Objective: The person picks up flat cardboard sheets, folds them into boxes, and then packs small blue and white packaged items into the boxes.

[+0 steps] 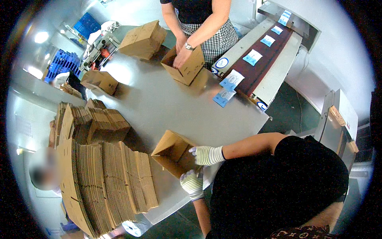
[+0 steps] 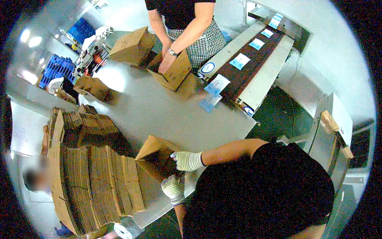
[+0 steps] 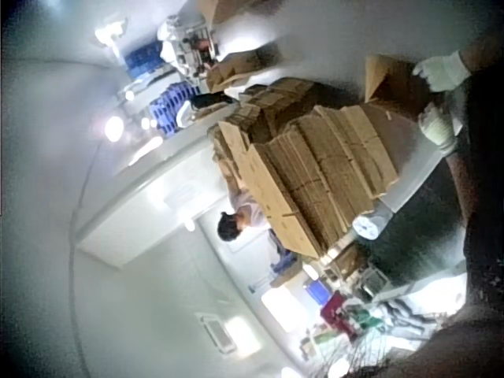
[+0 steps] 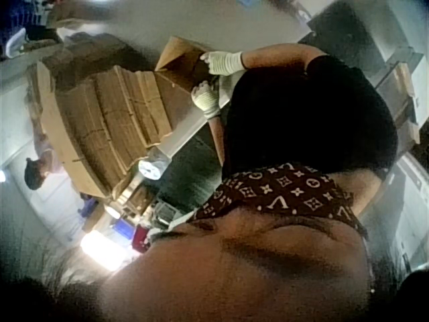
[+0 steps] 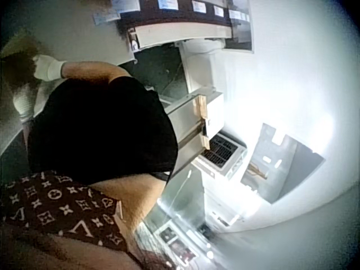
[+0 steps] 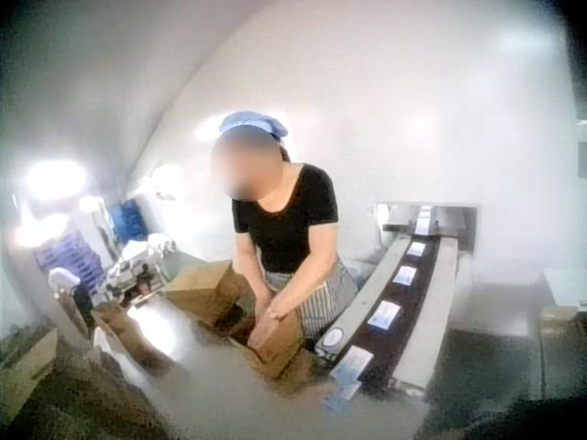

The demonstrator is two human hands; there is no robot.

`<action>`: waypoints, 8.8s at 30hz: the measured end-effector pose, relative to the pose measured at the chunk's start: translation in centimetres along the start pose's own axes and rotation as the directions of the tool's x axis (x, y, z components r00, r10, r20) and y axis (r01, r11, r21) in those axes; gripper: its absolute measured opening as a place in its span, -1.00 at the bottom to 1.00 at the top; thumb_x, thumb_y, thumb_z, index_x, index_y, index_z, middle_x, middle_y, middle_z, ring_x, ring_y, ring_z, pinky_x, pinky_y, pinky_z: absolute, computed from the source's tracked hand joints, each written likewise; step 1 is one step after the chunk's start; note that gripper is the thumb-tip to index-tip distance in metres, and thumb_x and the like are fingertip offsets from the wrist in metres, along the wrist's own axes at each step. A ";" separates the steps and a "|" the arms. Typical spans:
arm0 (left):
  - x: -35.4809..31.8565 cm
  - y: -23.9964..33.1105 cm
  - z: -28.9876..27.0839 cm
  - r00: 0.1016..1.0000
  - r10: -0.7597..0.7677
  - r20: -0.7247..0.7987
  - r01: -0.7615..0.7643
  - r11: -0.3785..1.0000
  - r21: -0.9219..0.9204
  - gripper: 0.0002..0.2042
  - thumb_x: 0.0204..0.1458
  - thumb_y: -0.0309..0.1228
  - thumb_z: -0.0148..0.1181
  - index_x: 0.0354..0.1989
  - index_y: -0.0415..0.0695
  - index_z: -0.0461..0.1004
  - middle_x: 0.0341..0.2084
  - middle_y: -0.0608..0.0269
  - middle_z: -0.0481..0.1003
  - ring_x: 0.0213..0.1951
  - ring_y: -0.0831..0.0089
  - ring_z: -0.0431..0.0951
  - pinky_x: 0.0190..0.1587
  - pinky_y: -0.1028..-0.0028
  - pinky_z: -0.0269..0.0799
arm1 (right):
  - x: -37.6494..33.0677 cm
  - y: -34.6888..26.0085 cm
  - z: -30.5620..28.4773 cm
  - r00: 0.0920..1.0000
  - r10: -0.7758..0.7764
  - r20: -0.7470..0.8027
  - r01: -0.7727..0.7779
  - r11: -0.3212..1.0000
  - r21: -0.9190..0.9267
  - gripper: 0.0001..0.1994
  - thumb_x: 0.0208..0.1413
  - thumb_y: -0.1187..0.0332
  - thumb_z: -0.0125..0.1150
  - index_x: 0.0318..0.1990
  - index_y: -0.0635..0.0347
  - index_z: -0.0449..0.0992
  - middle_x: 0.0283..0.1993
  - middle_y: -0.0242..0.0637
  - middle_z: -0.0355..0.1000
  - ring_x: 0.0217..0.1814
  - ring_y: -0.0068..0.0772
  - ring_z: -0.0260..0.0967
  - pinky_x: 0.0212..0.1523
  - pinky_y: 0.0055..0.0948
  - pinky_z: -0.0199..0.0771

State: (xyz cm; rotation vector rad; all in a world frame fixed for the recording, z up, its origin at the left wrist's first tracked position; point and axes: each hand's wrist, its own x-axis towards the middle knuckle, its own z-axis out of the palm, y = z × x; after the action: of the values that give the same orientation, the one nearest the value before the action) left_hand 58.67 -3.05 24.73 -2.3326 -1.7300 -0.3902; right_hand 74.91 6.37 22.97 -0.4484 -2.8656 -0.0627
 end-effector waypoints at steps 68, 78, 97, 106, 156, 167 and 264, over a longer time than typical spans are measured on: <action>3.0 -0.5 0.5 0.936 -0.033 0.351 0.053 0.998 -0.046 -0.75 -0.16 -0.15 0.19 -0.63 -0.01 0.33 -0.66 0.31 0.35 -0.53 0.32 0.40 -0.33 0.33 0.26 | -15.0 30.4 5.0 0.073 0.341 0.937 -0.726 0.662 -0.185 -0.73 -0.16 0.21 0.19 -0.27 0.09 0.55 -0.19 -0.22 0.49 -0.11 -0.25 0.43 -0.13 -0.33 0.44; 2.3 0.3 1.4 0.943 -0.017 0.331 0.042 0.997 -0.069 -0.75 -0.07 -0.12 0.09 -0.50 -0.05 0.39 -0.57 0.25 0.41 -0.44 0.30 0.43 -0.29 0.30 0.28 | -15.7 12.8 5.2 0.415 0.625 0.661 -0.782 0.616 -0.092 -0.20 -0.39 0.03 0.38 0.03 0.33 0.25 -0.02 0.03 0.35 0.00 -0.04 0.35 -0.05 -0.12 0.36; -0.7 5.1 1.1 0.926 0.079 0.369 -0.092 0.996 0.017 -0.88 -0.05 -0.34 -0.07 -0.40 -0.01 0.40 -0.54 0.31 0.40 -0.54 0.42 0.44 -0.50 0.42 0.31 | 2.1 -0.6 2.8 0.939 0.226 0.260 -0.252 0.965 0.070 -0.67 0.10 0.28 -0.17 0.01 0.04 0.34 0.00 -0.24 0.35 0.07 -0.16 0.25 0.12 0.02 0.12; -1.4 4.2 1.5 0.896 0.027 0.442 -0.036 0.999 0.011 -0.81 -0.08 -0.13 0.04 -0.51 0.07 0.46 -0.53 0.28 0.45 -0.56 0.35 0.45 -0.56 0.36 0.31 | 1.0 -1.5 -3.3 0.965 0.146 0.215 -0.209 0.929 0.305 -0.78 0.02 0.33 -0.09 -0.23 0.16 0.43 -0.21 -0.13 0.42 -0.15 -0.09 0.38 -0.10 -0.17 0.39; 2.6 3.3 0.7 0.959 -0.018 0.282 0.022 1.000 -0.011 -0.80 -0.15 -0.21 0.11 -0.45 -0.06 0.38 -0.53 0.30 0.37 -0.43 0.34 0.42 -0.37 0.33 0.27 | -10.9 33.7 -0.9 0.349 0.386 0.854 -0.625 0.775 -0.095 -0.66 -0.15 0.22 0.13 -0.20 0.19 0.52 -0.24 -0.10 0.49 -0.17 -0.10 0.45 -0.17 -0.15 0.44; 2.4 3.3 1.2 0.930 -0.029 0.367 0.041 0.999 -0.026 -0.79 -0.15 -0.19 0.09 -0.44 -0.03 0.38 -0.54 0.32 0.37 -0.44 0.36 0.41 -0.40 0.36 0.25 | -14.5 23.1 2.2 0.390 0.512 0.765 -0.738 0.671 -0.073 -0.49 -0.36 0.04 0.34 -0.22 0.16 0.51 -0.19 -0.15 0.48 -0.12 -0.07 0.43 -0.15 -0.18 0.42; 0.3 3.8 3.4 0.970 -0.075 0.232 0.083 0.996 -0.023 -0.78 -0.14 -0.22 0.07 -0.35 -0.04 0.38 -0.55 0.33 0.33 -0.47 0.39 0.39 -0.43 0.38 0.22 | -15.1 14.5 3.1 0.449 0.616 0.648 -0.742 0.660 -0.114 -0.38 -0.41 0.08 0.33 -0.12 0.24 0.39 -0.23 -0.05 0.44 -0.18 -0.11 0.43 -0.17 -0.18 0.41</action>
State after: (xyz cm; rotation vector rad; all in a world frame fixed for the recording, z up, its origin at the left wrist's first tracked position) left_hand 62.70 -2.78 21.54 -2.4200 -1.9385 -0.1641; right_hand 92.58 15.97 16.43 -1.8901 -2.9495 0.6312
